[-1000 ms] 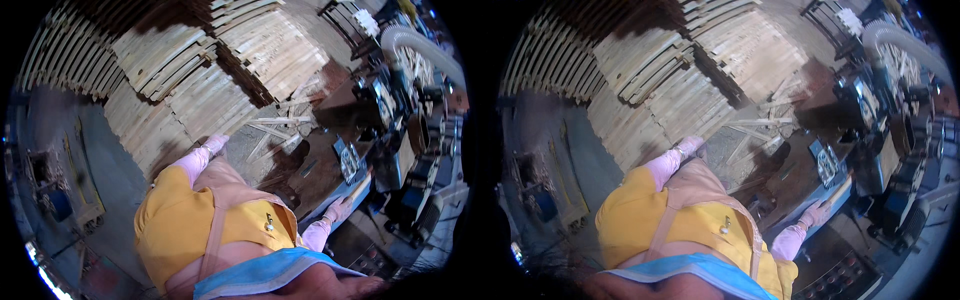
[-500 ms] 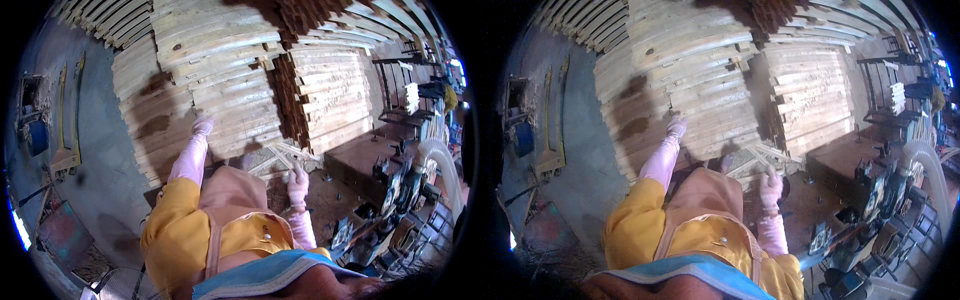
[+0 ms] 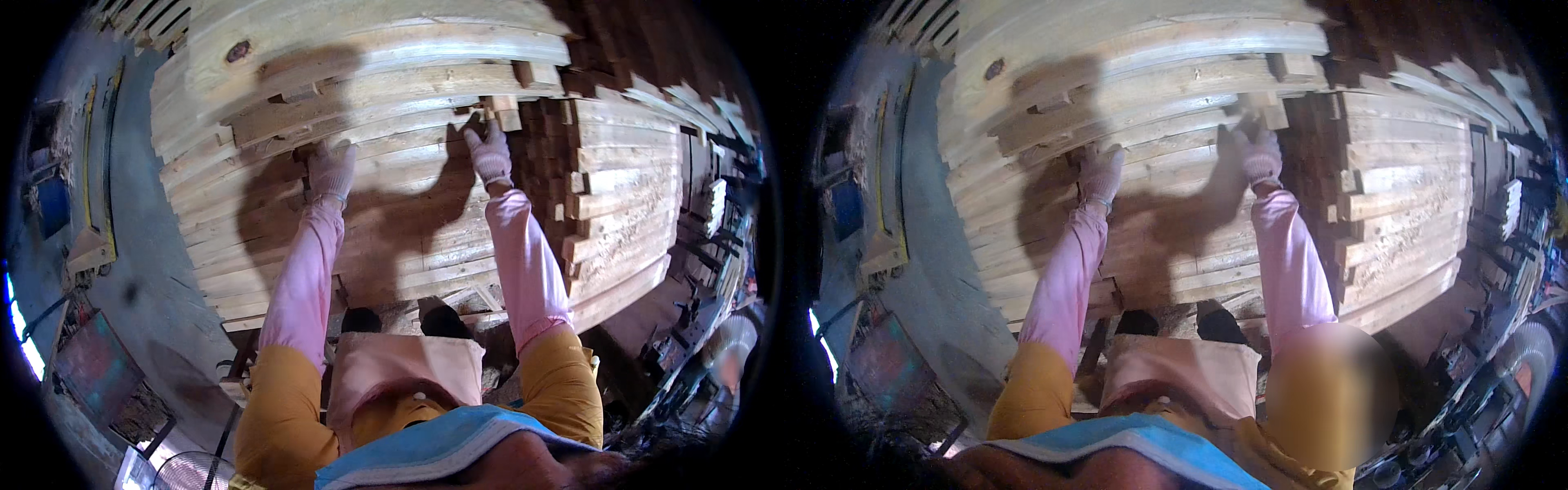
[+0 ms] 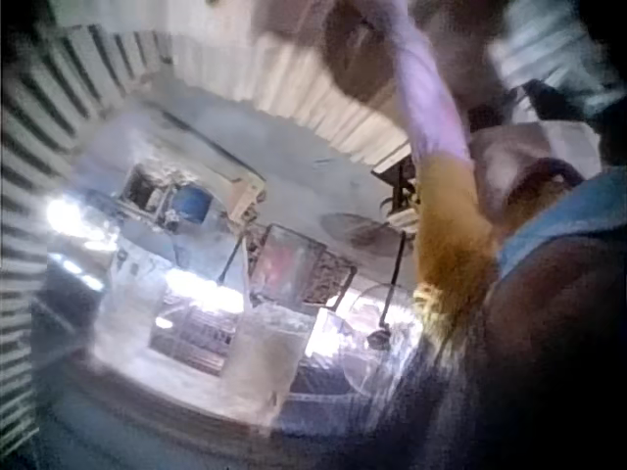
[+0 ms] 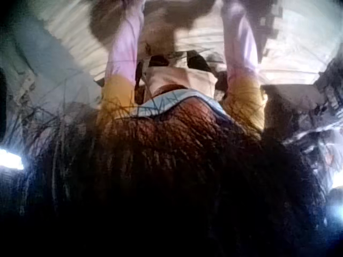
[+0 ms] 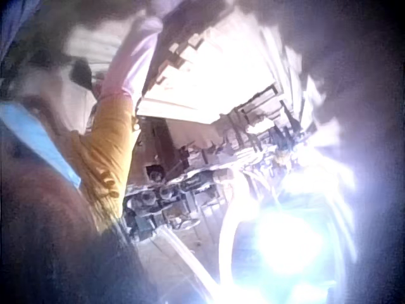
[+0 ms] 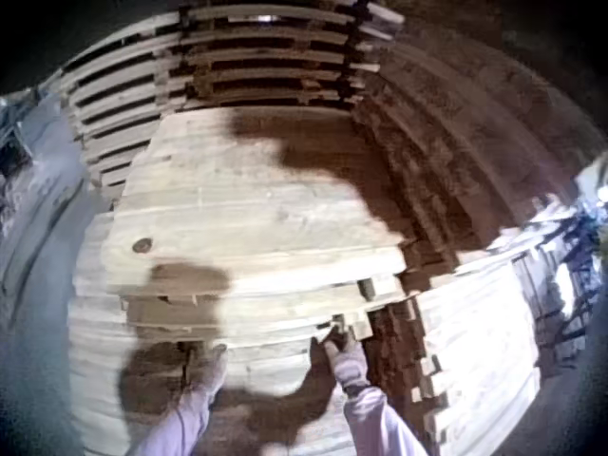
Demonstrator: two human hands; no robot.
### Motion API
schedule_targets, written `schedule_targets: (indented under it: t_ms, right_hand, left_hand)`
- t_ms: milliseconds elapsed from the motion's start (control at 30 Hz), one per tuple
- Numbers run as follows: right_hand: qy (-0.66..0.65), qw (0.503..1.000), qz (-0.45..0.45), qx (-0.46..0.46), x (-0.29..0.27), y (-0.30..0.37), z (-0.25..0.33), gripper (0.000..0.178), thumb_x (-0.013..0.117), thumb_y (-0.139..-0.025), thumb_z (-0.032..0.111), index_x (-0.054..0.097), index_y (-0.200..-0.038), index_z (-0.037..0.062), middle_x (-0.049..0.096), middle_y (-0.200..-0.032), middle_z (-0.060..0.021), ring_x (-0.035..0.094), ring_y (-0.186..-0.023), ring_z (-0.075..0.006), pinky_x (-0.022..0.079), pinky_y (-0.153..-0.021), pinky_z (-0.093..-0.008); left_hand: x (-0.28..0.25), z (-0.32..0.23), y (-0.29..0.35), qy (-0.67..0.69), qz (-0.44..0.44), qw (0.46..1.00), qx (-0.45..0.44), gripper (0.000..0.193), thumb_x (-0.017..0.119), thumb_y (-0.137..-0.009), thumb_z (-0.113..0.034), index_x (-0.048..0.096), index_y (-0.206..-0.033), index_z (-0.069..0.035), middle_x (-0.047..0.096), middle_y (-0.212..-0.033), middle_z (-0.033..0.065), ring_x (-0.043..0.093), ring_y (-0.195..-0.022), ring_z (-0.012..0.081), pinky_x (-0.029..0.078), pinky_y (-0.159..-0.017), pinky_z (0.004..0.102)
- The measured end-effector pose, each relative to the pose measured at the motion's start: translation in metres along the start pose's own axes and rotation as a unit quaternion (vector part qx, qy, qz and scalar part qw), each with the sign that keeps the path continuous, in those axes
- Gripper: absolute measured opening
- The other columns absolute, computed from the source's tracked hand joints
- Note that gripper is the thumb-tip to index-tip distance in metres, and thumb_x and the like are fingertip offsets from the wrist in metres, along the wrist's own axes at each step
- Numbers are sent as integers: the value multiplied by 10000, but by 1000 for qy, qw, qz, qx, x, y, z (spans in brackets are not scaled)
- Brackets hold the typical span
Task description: The person sands wooden planks using a belt sander, moving them across the abrasive surface and stacking them onto a pallet.
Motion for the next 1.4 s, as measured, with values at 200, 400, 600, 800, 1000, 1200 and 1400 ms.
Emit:
schedule_targets:
  t_ms: [200, 400, 600, 800, 1000, 1200, 1400]
  right_hand:
    - [140, 989, 46, 11, 71, -95, -50, 744, 660, -875, 697, 672, -1313, 97, 721, -1248, -177, 668, -1175, -388, 527, -1016, -456]
    - [388, 897, 161, -135, 137, -125, -46, 533, 393, -1048, 403, 490, -1516, 167, 560, -1508, -105, 535, -1377, -287, 405, -1177, -432]
    - [320, 935, 51, -143, 112, -128, -18, 532, 452, -1014, 423, 521, -1467, 153, 580, -1460, -123, 549, -1335, -317, 422, -1148, -453]
    - [264, 952, 1, -158, 105, -108, -11, 535, 511, -980, 444, 552, -1417, 139, 601, -1411, -141, 563, -1292, -346, 439, -1118, -475]
    - [242, 952, -49, -182, 136, -50, -6, 542, 570, -946, 465, 583, -1368, 125, 621, -1362, -159, 577, -1250, -376, 456, -1089, -497]
    - [230, 945, -94, -213, 131, -51, 9, 553, 629, -912, 486, 615, -1318, 111, 642, -1314, -178, 590, -1207, -406, 473, -1060, -518]
    - [197, 939, -149, -241, 134, -48, 28, 568, 687, -878, 507, 646, -1268, 96, 662, -1265, -196, 604, -1165, -435, 490, -1030, -540]
  left_hand:
    - [18, -7, -39, 225, -129, 957, 127, 606, 599, -941, -552, 672, -1290, -63, 645, -1366, 235, 588, -1301, 385, 454, -1093, 470]
    - [51, 8, -85, -176, 12, 976, 125, 724, 409, -992, -641, 527, -1499, -138, 512, -1562, 131, 478, -1441, 335, 412, -1150, 493]
    - [33, 11, -77, -100, 1, 992, 82, 652, 387, -1028, -565, 489, -1525, -156, 462, -1593, 157, 449, -1453, 370, 355, -1192, 497]
    - [34, 2, -95, -353, 106, 917, 155, 640, 413, -1019, -565, 518, -1506, -163, 490, -1577, 136, 454, -1451, 355, 345, -1204, 472]
    - [13, 48, -100, -199, 2, 964, 178, 619, 464, -1013, -544, 559, -1475, -143, 507, -1559, 159, 473, -1430, 381, 362, -1182, 518]
    - [42, 107, -140, -277, -55, 930, 234, 645, 408, -1022, -597, 567, -1471, -163, 572, -1498, 168, 545, -1375, 390, 439, -1110, 576]
    - [8, 93, -118, -229, 52, 961, 145, 622, 344, -1047, -545, 545, -1501, -170, 464, -1587, 174, 446, -1460, 382, 347, -1214, 494]
Point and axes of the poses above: each hand's wrist, its own y-axis away from the middle knuckle, its own x-axis out of the palm, z = x × y, the point moved 10 cm from there along -y, towards the middle knuckle
